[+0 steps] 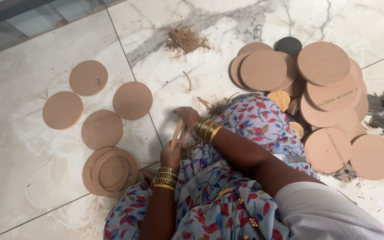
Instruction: The person sits on the floor and sorts round MDF cutouts, separating solid discs from ring-shaped pieces and stacking them into piles by type. They pick pieces one at a time from a mixed pile, place each onto the matching stack, and occasionally reposition pieces on the floor.
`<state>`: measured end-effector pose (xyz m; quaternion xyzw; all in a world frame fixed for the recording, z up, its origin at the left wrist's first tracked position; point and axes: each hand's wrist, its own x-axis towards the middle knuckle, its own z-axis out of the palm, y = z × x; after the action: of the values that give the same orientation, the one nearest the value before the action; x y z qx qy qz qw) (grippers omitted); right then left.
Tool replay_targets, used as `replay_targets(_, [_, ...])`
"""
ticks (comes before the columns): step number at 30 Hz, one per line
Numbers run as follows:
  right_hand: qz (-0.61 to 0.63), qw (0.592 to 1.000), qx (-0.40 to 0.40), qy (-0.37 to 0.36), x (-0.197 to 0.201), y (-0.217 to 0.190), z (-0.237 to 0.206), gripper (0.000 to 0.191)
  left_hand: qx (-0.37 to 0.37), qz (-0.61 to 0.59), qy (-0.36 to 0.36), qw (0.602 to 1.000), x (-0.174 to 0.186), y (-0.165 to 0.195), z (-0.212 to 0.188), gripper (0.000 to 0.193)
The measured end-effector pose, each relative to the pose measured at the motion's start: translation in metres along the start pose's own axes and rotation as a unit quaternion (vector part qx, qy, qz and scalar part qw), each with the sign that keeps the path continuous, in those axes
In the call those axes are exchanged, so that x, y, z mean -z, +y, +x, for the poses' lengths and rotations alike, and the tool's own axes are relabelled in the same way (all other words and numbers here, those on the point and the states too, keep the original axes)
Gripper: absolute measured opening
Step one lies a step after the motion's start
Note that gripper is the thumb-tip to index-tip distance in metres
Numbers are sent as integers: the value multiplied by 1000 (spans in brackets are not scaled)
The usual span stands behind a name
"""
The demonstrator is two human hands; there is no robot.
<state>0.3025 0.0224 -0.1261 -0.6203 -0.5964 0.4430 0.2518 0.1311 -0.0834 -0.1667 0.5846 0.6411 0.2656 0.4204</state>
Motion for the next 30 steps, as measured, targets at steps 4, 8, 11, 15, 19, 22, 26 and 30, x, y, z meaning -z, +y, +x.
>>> replay_targets(4, [0, 999, -33, -5, -2, 2, -10, 42, -19, -4, -9, 1000, -2, 1, -1, 26])
replay_targets(8, [-257, 944, 186, 91, -30, -45, -73, 36, -23, 59, -21, 998, -8, -8, 11, 28])
replay_targets(11, [-250, 940, 216, 79, -28, -64, -80, 33, -22, 81, -41, 996, -5, -10, 13, 31])
replay_targets(15, [37, 999, 29, -1, 4, -28, -37, 39, -11, 16, -8, 1000, 1, 3, -1, 29])
replay_targets(19, [225, 957, -164, -83, 27, 15, -12, 40, -30, -9, -22, 999, 11, 13, -7, 27])
replay_targets(22, [180, 983, -35, 10, 19, 12, -19, 45, -29, 21, 24, 999, 14, 10, -3, 29])
replay_targets(26, [-241, 963, 85, 84, -16, -31, -50, 33, -42, 19, -6, 999, 7, 1, 2, 38])
replay_targets(30, [-373, 881, 273, 99, -40, -62, -97, 32, -42, 69, -12, 997, 0, -6, 5, 44])
